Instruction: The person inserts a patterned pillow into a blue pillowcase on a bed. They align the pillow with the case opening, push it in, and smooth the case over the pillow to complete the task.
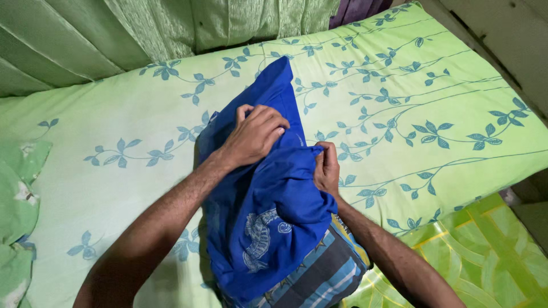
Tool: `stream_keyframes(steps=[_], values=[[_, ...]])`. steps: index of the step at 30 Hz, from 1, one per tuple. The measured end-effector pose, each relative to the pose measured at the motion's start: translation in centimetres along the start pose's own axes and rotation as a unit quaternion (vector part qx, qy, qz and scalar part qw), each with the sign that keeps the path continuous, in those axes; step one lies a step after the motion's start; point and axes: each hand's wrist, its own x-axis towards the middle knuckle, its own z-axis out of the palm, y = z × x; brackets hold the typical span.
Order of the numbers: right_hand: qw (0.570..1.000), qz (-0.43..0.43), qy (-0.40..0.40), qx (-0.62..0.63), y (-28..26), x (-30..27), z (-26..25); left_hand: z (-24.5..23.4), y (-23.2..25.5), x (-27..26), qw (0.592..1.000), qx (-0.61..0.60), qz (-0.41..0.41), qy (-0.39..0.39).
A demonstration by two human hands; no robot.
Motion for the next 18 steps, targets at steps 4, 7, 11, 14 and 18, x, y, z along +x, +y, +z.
stream_keyframes(steps=[4,7,11,14,18], values=[[0.996,0.018,0.033,-0.079,0.5,1.0,0.1,1.0,5.8,-1.0,0.999,-0.02,-0.033,0.002],[1.0,0.003,-0.015,0.001,0.3,2.0,-0.2,2.6,9.5,-1.6,0.995,0.042,-0.083,-0.024],[0.994,0.036,-0.088,0.052,-0.7,2.4,-1.2,4.1,9.9,-1.3,0.975,0.115,-0.179,-0.057],[0.979,0.128,-0.128,0.09,-1.3,1.8,-1.9,5.1,8.6,-1.5,0.969,0.154,-0.188,-0.048],[0.976,0.076,-0.202,-0.003,-1.8,1.0,-4.5,6.1,6.6,-2.2,0.961,0.209,-0.178,-0.029]])
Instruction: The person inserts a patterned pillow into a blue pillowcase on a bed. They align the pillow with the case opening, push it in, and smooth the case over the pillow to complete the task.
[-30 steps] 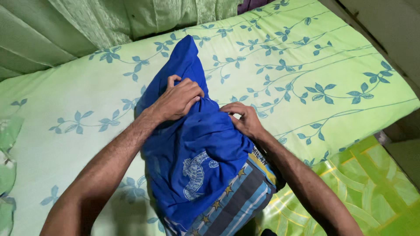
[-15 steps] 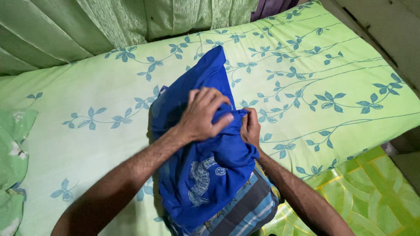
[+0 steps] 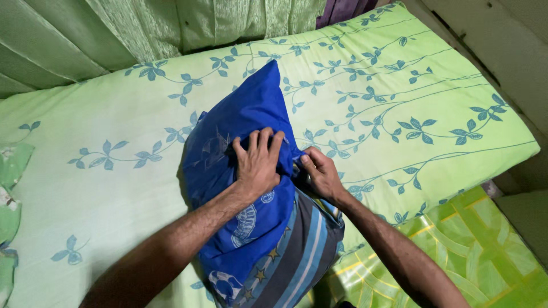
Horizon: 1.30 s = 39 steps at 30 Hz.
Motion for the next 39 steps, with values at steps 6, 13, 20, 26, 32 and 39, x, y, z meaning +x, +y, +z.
stream_keyframes(steps=[6,13,20,26,32,39], values=[[0.986,-0.072,-0.115,-0.093,-1.2,-1.2,-0.1,1.5,-1.7,0.4,0.999,0.035,0.029,0.01],[0.953,-0.098,-0.142,-0.247,-3.8,0.2,-1.0,2.5,-1.3,0.4,0.997,0.008,0.08,0.018],[0.936,-0.066,-0.117,-0.326,0.6,-1.2,-1.6,7.2,1.6,-1.2,0.983,-0.005,0.182,0.023],[0.847,-0.163,-0.046,-0.505,6.7,-3.4,0.8,9.7,2.2,-2.6,0.978,0.006,0.206,0.017],[0.805,-0.247,-0.044,-0.538,7.6,-3.3,0.2,9.3,2.3,-2.6,0.981,-0.01,0.175,-0.086],[0.806,-0.179,-0.059,-0.561,6.5,-2.3,-2.6,5.6,2.2,-2.6,0.98,-0.093,0.16,-0.072]])
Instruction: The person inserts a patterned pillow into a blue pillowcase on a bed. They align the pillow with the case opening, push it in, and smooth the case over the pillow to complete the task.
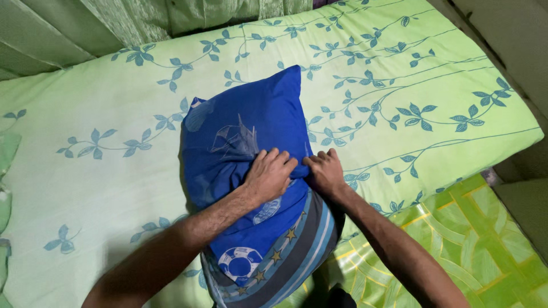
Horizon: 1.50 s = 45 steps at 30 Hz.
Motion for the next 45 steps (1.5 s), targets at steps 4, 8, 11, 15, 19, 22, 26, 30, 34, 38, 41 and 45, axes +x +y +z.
stream_keyframes(steps=[4,8,11,15,19,22,26,30,34,38,41,45], values=[[0.995,0.038,-0.083,0.041,1.8,-0.2,-2.0,-2.5,-1.9,-1.2,0.997,-0.01,-0.045,0.062],[0.975,0.073,-0.105,0.184,1.3,-0.3,-5.7,-3.2,-2.5,-3.4,0.998,-0.014,-0.049,0.032],[0.948,0.011,0.009,0.318,-0.2,-0.2,-7.8,-2.5,-2.4,-4.4,0.995,-0.013,-0.008,0.1],[0.97,0.001,0.028,0.242,-2.1,1.3,-7.5,-1.1,-1.4,-5.1,0.982,-0.011,0.043,0.184],[0.973,-0.004,0.039,0.229,-2.3,1.1,-6.8,-0.6,-1.4,-5.1,0.992,-0.079,-0.028,0.093],[0.975,-0.042,0.034,0.214,-2.2,0.1,-6.3,-0.7,-1.4,-5.1,0.995,-0.093,-0.041,-0.016],[0.986,-0.034,-0.055,0.156,-2.4,-0.1,-5.1,-0.7,-0.7,-4.2,0.989,-0.124,-0.026,-0.074],[0.981,-0.014,-0.116,0.157,-2.6,0.0,-4.7,0.5,-0.2,-2.6,0.98,-0.112,-0.054,-0.158],[0.968,0.005,-0.164,0.19,-2.6,0.5,-5.7,2.0,-0.3,-2.5,0.981,-0.082,-0.05,-0.169],[0.948,0.038,-0.254,0.187,-2.2,1.7,-7.2,2.1,-0.8,-4.0,0.988,-0.13,-0.011,-0.083],[0.931,0.055,-0.288,0.218,-1.2,2.5,-8.5,0.9,-1.5,-5.2,0.994,-0.105,0.002,-0.028],[0.937,0.011,-0.253,0.239,-1.3,3.6,-9.9,-1.3,-3.1,-7.5,0.996,-0.079,-0.043,-0.03]])
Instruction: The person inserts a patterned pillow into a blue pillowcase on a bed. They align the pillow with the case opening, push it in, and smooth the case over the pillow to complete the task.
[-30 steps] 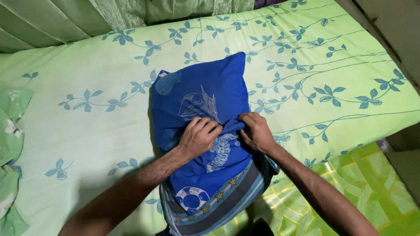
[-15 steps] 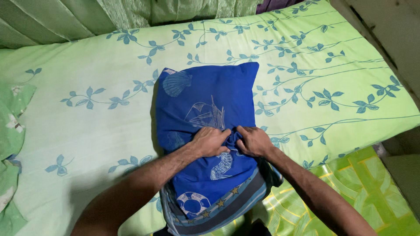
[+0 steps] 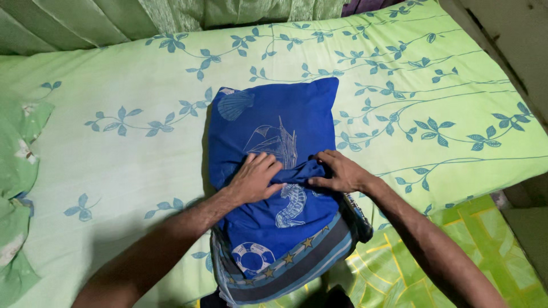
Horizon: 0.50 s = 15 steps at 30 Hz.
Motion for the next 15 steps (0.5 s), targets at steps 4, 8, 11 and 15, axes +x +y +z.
stream_keyframes(steps=[4,8,11,15], values=[[0.996,0.015,0.019,-0.083,-3.4,0.4,0.9,-1.5,-1.2,-1.9,0.998,0.001,0.008,0.067],[0.976,-0.11,0.147,-0.115,-6.2,1.3,3.6,-0.8,-1.2,-2.5,0.993,0.02,0.034,0.111],[0.96,-0.114,0.197,-0.163,-7.2,2.7,6.2,-0.4,-1.0,-2.5,0.99,0.017,0.05,0.129],[0.958,-0.147,0.207,-0.131,-6.2,2.8,7.8,-1.3,-1.2,-3.0,0.993,-0.013,0.053,0.107]])
